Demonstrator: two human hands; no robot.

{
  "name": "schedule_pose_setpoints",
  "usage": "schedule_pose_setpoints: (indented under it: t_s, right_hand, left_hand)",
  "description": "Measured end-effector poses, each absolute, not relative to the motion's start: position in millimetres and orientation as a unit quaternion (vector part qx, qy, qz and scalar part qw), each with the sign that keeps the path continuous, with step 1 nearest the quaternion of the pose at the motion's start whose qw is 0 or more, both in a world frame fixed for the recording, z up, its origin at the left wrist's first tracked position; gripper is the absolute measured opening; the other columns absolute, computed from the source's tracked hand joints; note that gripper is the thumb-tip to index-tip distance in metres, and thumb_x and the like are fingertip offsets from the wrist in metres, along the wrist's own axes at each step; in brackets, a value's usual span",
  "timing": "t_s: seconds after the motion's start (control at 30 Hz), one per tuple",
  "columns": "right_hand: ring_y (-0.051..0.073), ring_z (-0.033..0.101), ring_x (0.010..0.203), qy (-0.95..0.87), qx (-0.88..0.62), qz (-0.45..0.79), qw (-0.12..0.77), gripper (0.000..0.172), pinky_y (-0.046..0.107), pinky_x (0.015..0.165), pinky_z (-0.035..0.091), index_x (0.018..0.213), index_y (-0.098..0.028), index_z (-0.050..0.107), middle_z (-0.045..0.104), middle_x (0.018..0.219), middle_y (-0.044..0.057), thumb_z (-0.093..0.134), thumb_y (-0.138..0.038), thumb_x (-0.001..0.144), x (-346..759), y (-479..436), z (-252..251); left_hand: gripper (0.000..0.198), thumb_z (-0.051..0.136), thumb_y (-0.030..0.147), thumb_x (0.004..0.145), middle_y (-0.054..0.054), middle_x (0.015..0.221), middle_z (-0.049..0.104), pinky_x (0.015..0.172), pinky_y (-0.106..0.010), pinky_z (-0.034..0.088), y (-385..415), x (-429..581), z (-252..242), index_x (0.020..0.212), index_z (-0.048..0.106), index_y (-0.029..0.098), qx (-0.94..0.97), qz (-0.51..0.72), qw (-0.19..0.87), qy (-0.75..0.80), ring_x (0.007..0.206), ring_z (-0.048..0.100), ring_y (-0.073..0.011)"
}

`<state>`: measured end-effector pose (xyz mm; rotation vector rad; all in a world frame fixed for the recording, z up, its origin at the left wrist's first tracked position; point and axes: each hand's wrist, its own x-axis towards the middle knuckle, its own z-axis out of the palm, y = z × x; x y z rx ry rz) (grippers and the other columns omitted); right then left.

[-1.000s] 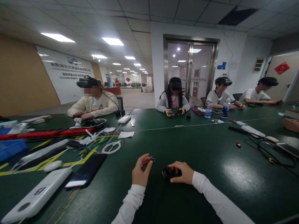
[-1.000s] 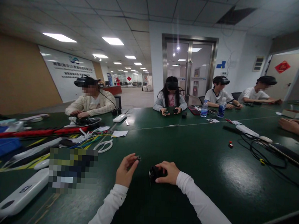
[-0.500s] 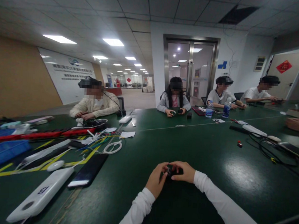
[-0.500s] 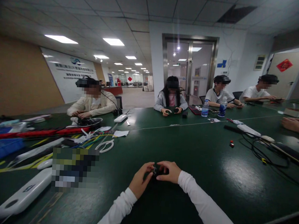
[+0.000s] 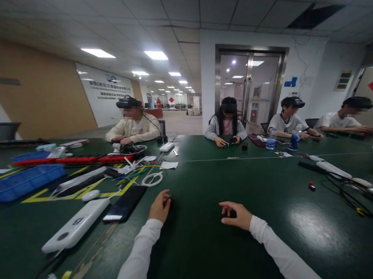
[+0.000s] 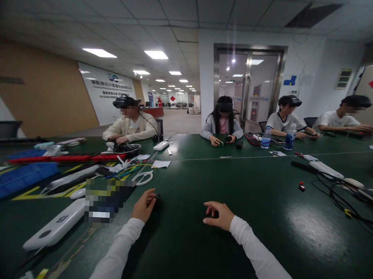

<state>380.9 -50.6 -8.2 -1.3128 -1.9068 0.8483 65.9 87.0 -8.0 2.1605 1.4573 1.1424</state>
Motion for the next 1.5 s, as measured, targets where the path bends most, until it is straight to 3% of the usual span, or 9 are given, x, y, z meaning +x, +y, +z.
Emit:
schedule_pose_setpoints:
  t_s: [0.17, 0.43, 1.5]
  right_hand:
    - [0.015, 0.051, 0.077, -0.728, -0.498, 0.328, 0.34, 0.054, 0.03, 0.071, 0.044, 0.117, -0.022, 0.042, 0.055, 0.093, 0.002, 0.061, -0.039, 0.069, 380, -51, -12]
    - [0.014, 0.051, 0.077, -0.728, -0.504, 0.332, 0.325, 0.052, 0.03, 0.072, 0.044, 0.117, -0.022, 0.041, 0.054, 0.095, 0.002, 0.06, -0.036, 0.071, 382, -51, -15]
    - [0.014, 0.051, 0.076, -0.738, -0.502, 0.314, 0.325, 0.045, 0.029, 0.07, 0.045, 0.113, -0.022, 0.045, 0.055, 0.094, 0.003, 0.059, -0.034, 0.072, 378, -53, -12]
  left_hand:
    - [0.036, 0.046, 0.026, 0.065, -0.003, 0.081, 0.057, 0.076, -0.035, 0.046, 105, 8, -8, 0.1, 0.046, 0.018, 0.671, 0.438, 0.085, 0.592, 0.073, 0.058, -0.0161]
    - [0.038, 0.048, 0.027, 0.065, -0.004, 0.082, 0.06, 0.071, -0.031, 0.048, 98, -14, -3, 0.101, 0.045, 0.017, 0.605, 0.488, 0.083, 0.623, 0.07, 0.059, -0.0143]
    - [0.035, 0.043, 0.018, 0.067, -0.004, 0.086, 0.061, 0.072, -0.028, 0.046, 97, -13, -5, 0.101, 0.045, 0.018, 0.648, 0.45, 0.022, 0.614, 0.07, 0.058, -0.0135]
